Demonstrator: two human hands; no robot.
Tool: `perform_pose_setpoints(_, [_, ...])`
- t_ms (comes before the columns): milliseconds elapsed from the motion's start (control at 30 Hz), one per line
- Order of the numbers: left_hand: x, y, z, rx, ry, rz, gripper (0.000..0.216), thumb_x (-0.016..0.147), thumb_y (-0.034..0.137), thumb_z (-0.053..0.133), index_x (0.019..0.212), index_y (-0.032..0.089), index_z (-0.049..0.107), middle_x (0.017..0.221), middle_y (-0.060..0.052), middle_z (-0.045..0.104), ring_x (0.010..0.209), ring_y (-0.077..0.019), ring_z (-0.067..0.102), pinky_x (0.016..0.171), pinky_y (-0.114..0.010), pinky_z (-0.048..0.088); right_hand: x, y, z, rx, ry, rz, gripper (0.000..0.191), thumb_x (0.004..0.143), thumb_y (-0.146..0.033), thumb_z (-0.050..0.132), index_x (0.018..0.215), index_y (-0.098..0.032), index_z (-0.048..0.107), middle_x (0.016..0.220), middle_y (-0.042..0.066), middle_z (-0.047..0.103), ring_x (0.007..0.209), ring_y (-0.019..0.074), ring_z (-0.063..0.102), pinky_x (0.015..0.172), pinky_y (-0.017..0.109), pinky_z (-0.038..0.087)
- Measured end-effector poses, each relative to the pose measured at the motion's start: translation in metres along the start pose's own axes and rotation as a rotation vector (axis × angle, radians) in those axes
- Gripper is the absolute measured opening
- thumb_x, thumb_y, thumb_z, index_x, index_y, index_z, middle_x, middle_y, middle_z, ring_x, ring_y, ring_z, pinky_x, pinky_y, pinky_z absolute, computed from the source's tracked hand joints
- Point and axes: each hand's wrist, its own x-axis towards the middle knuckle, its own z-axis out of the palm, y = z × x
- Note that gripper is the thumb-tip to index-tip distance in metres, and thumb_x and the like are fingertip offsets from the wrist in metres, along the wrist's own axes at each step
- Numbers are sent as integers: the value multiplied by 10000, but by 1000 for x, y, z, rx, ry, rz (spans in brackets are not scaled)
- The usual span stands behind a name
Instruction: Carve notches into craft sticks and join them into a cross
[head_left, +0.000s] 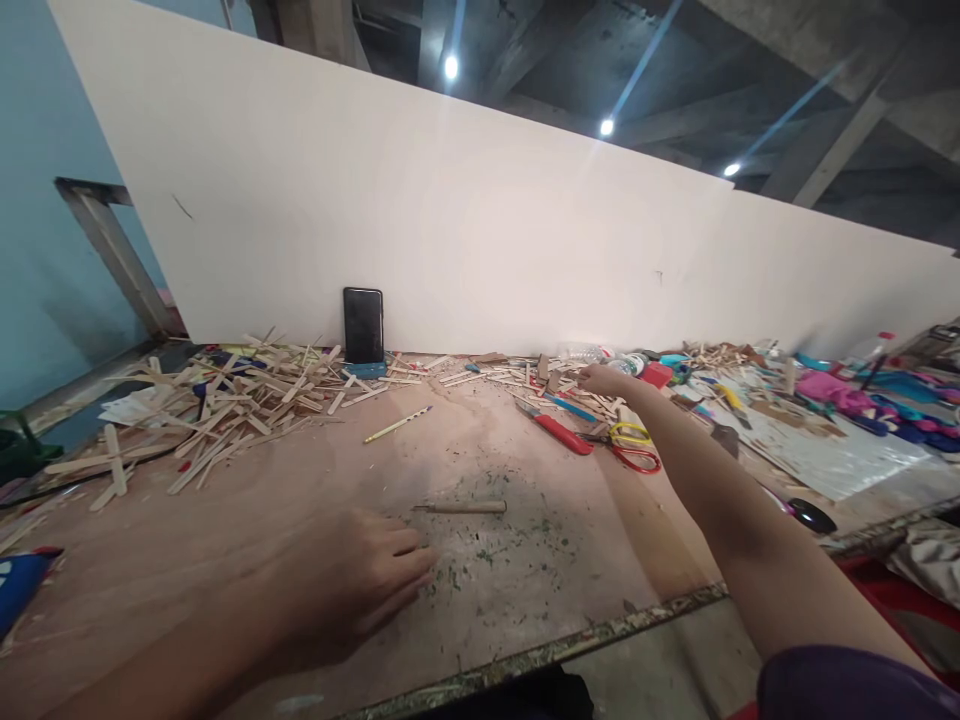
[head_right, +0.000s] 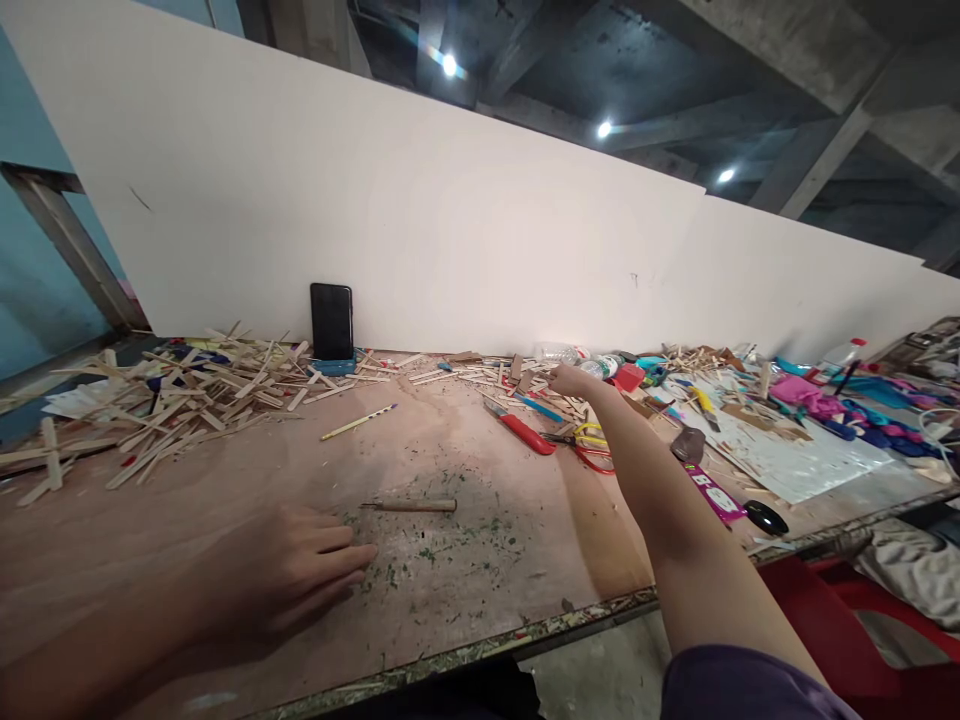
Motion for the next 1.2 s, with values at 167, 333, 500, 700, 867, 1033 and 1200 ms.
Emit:
perform_pose_setpoints(167, [0, -1, 0, 4, 12, 16, 303, 1139, 211, 400, 921, 236, 608, 759, -14, 649, 626, -209, 580, 613, -400, 325, -8, -4, 5, 20, -59, -58, 410, 1069, -433, 732, 1396, -190, 696, 1425, 114, 700, 1215, 291, 721, 1018, 501, 646])
perform_pose_setpoints(333, [0, -1, 1, 16, 7, 8, 281, 1134, 225, 425, 922, 237, 609, 759, -14, 649, 618, -210, 581, 613, -406, 314, -12, -13, 9, 56, -65, -72, 416, 1069, -433, 732, 1404, -189, 692, 1430, 117, 697, 1219, 292, 720, 1021, 505, 645])
perform_pose_setpoints(500, [0, 1, -2, 28, 10, 1, 275, 1117, 208, 431, 896, 240, 592, 757, -9, 650, 621, -206, 591, 603, -399, 344, -23, -17, -3, 154, 1, -60, 409, 1069, -440, 730, 1391, -189, 701, 1430, 112, 698, 1223, 299, 718, 1025, 502, 644])
perform_pose_setpoints(700, [1, -3, -3, 76, 2, -11, 257, 1118, 226, 463, 912, 233, 615, 768, -6, 665, 629, -195, 610, 599, -393, 358, -61, -42, -12, 391, 16, -182, 428, 1068, -437, 734, 1407, -181, 685, 1406, 120, 704, 1195, 283, 729, 1000, 499, 652])
perform_pose_setpoints(867, [14, -3, -27, 183, 11, -14, 263, 1138, 243, 478, 937, 214, 645, 789, -28, 684, 667, -199, 621, 604, -363, 364, -107, -93, 2, 599, -8, -441, 397, 1077, -464, 718, 1340, -167, 704, 1290, 99, 736, 1079, 246, 747, 921, 446, 664])
perform_pose_setpoints(1033, [35, 7, -78, 295, 12, -150, 319, 1181, 314, 430, 1041, 194, 690, 905, -76, 728, 802, -244, 673, 663, -365, 443, -152, -147, 12, 698, -10, -701, 384, 1098, -534, 668, 1032, -158, 705, 876, -2, 685, 706, 132, 645, 679, 300, 588])
perform_pose_setpoints(1200, [49, 2, -89, 289, 8, -298, 331, 1144, 488, 568, 1222, 209, 729, 1081, -96, 787, 1021, -286, 737, 806, -371, 532, -173, -183, 21, 732, 66, -803, 494, 1107, -589, 624, 824, -185, 618, 701, -52, 565, 588, 108, 528, 606, 268, 506])
